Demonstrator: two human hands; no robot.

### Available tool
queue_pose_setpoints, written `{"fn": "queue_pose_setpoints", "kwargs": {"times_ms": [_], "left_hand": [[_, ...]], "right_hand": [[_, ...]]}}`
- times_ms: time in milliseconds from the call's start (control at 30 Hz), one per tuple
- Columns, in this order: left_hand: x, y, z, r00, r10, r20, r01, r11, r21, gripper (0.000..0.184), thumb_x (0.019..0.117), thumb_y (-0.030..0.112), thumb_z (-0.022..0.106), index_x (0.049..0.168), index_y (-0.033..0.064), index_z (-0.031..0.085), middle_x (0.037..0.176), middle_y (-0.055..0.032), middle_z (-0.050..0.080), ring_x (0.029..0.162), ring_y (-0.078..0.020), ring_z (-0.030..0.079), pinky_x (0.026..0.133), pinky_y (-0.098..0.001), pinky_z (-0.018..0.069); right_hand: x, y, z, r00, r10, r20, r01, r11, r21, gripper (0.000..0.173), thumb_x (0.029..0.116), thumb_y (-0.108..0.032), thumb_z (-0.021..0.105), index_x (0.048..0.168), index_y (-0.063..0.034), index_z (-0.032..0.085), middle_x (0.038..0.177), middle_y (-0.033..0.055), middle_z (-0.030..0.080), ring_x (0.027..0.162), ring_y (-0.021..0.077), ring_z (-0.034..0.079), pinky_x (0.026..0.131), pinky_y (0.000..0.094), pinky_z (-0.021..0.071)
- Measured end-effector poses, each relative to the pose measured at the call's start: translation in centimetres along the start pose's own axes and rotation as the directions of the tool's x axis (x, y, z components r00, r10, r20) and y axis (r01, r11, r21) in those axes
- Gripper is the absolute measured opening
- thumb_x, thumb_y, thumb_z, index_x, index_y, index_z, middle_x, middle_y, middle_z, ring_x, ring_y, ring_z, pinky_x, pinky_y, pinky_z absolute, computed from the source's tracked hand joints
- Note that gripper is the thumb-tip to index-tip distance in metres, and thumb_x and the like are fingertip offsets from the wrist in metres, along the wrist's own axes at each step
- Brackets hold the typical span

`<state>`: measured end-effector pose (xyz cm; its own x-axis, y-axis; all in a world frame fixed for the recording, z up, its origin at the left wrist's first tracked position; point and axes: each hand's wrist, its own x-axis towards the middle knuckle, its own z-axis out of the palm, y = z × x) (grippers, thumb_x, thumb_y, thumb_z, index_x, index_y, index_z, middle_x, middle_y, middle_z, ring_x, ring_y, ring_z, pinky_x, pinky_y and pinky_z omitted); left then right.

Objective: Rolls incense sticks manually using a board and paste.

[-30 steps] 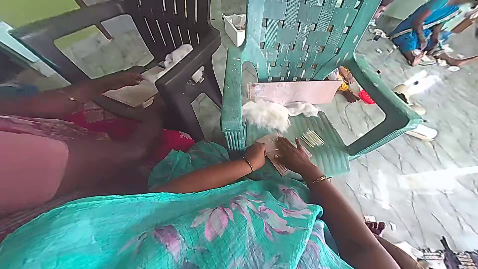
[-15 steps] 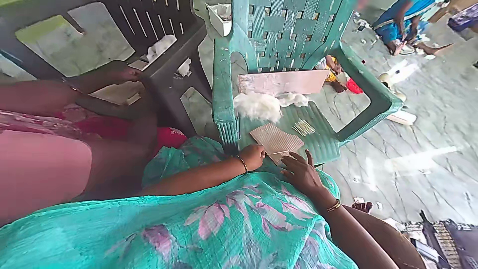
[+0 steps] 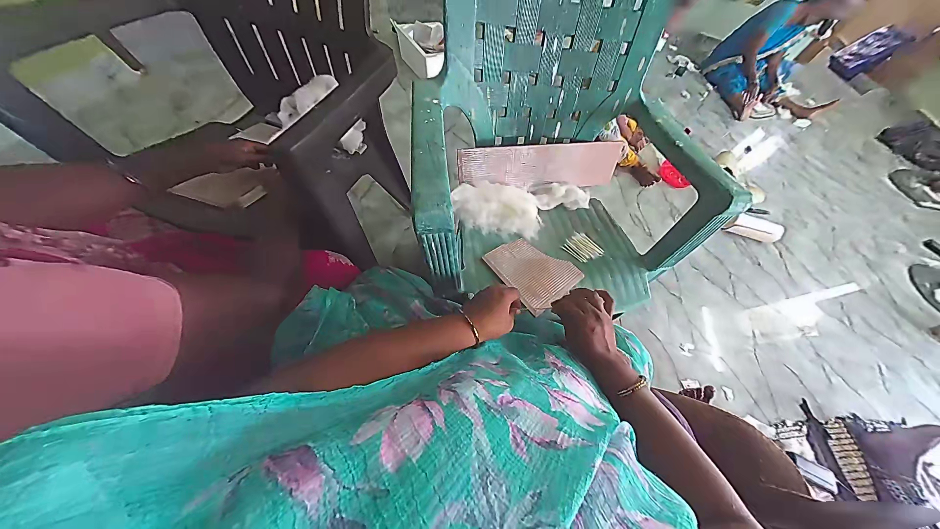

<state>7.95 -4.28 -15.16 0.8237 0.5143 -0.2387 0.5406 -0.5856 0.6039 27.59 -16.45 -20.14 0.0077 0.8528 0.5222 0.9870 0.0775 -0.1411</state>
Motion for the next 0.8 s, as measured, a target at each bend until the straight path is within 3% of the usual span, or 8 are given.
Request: {"fn": "queue_pose_setpoints", "kwargs": {"times_ms": [100, 200, 267, 367, 433, 633, 800], "left_hand": [[-0.2, 0.1, -0.5, 1.000, 0.006, 0.031, -0.006, 1.000, 0.020, 0.026, 0.1066, 0.012, 0.051, 0.120, -0.0059, 0.066, 0.123, -0.0223, 0.066, 0.122, -0.0347, 0.062, 0.107, -0.0498, 0.0464], [0.1, -0.5, -0.8, 1.000, -0.001, -0.024, 0.001, 1.000, -0.004, 0.023, 0.1046, 0.008, 0.053, 0.116, -0.0070, 0.067, 0.120, -0.0229, 0.066, 0.118, -0.0354, 0.063, 0.106, -0.0499, 0.0478], [0.3, -1.4, -1.1, 0.997, -0.027, -0.075, 0.025, 0.999, -0.027, 0.021, 0.1039, 0.007, 0.053, 0.112, -0.0069, 0.068, 0.118, -0.0225, 0.067, 0.117, -0.0351, 0.064, 0.105, -0.0502, 0.0485], [0.1, -2.5, -1.5, 0.994, -0.063, -0.087, 0.057, 0.996, -0.072, 0.023, 0.1052, 0.008, 0.052, 0.115, -0.0085, 0.066, 0.119, -0.0240, 0.066, 0.119, -0.0354, 0.062, 0.107, -0.0482, 0.0461], [-0.1, -3.0, -1.5, 0.996, -0.081, -0.040, 0.077, 0.992, -0.096, 0.027, 0.1070, 0.010, 0.050, 0.119, -0.0094, 0.064, 0.122, -0.0255, 0.064, 0.122, -0.0363, 0.061, 0.109, -0.0484, 0.0446], [0.4, -4.1, -1.3, 0.997, -0.068, 0.025, 0.071, 0.989, -0.131, 0.030, 0.1084, 0.014, 0.048, 0.124, -0.0070, 0.063, 0.125, -0.0239, 0.064, 0.123, -0.0344, 0.060, 0.109, -0.0470, 0.0442], [0.7, -5.2, -1.3, 0.998, -0.048, 0.046, 0.055, 0.988, -0.146, 0.030, 0.1081, 0.014, 0.048, 0.123, -0.0064, 0.064, 0.123, -0.0235, 0.064, 0.121, -0.0340, 0.061, 0.108, -0.0463, 0.0451]], "right_hand": [[0.0, 0.0, -0.3, 1.000, -0.011, -0.014, 0.010, 1.000, -0.027, 0.014, 0.0946, -0.008, 0.063, 0.090, -0.0116, 0.075, 0.090, 0.0065, 0.075, 0.101, 0.0295, 0.071, 0.098, 0.0601, 0.0457], [0.2, 0.4, -0.7, 0.998, 0.044, -0.044, -0.048, 0.996, -0.079, 0.014, 0.0925, -0.004, 0.063, 0.088, -0.0105, 0.076, 0.090, 0.0081, 0.075, 0.098, 0.0311, 0.071, 0.097, 0.0611, 0.0453], [1.0, 0.7, -1.5, 0.981, 0.193, 0.010, -0.191, 0.978, -0.088, 0.017, 0.0935, -0.001, 0.060, 0.091, -0.0055, 0.076, 0.094, 0.0143, 0.075, 0.103, 0.0375, 0.069, 0.099, 0.0648, 0.0429], [3.2, 2.0, -2.5, 0.875, 0.459, 0.153, -0.453, 0.889, -0.075, 0.025, 0.1029, -0.015, 0.055, 0.108, 0.0001, 0.075, 0.113, 0.0217, 0.072, 0.121, 0.0428, 0.061, 0.108, 0.0645, 0.0360], [5.2, 3.3, -2.3, 0.808, 0.555, 0.200, -0.547, 0.831, -0.095, 0.029, 0.1045, -0.020, 0.055, 0.116, -0.0012, 0.072, 0.122, 0.0226, 0.069, 0.128, 0.0433, 0.056, 0.110, 0.0646, 0.0335], [10.1, 6.6, 1.9, 0.757, 0.617, 0.215, -0.586, 0.787, -0.194, 0.027, 0.1026, -0.023, 0.057, 0.114, -0.0045, 0.073, 0.129, 0.0210, 0.066, 0.134, 0.0418, 0.050, 0.111, 0.0656, 0.0306], [11.0, 8.6, 4.5, 0.713, 0.664, 0.225, -0.623, 0.747, -0.232, 0.029, 0.1035, -0.028, 0.057, 0.114, -0.0072, 0.073, 0.128, 0.0187, 0.066, 0.135, 0.0398, 0.049, 0.111, 0.0651, 0.0311]]}}
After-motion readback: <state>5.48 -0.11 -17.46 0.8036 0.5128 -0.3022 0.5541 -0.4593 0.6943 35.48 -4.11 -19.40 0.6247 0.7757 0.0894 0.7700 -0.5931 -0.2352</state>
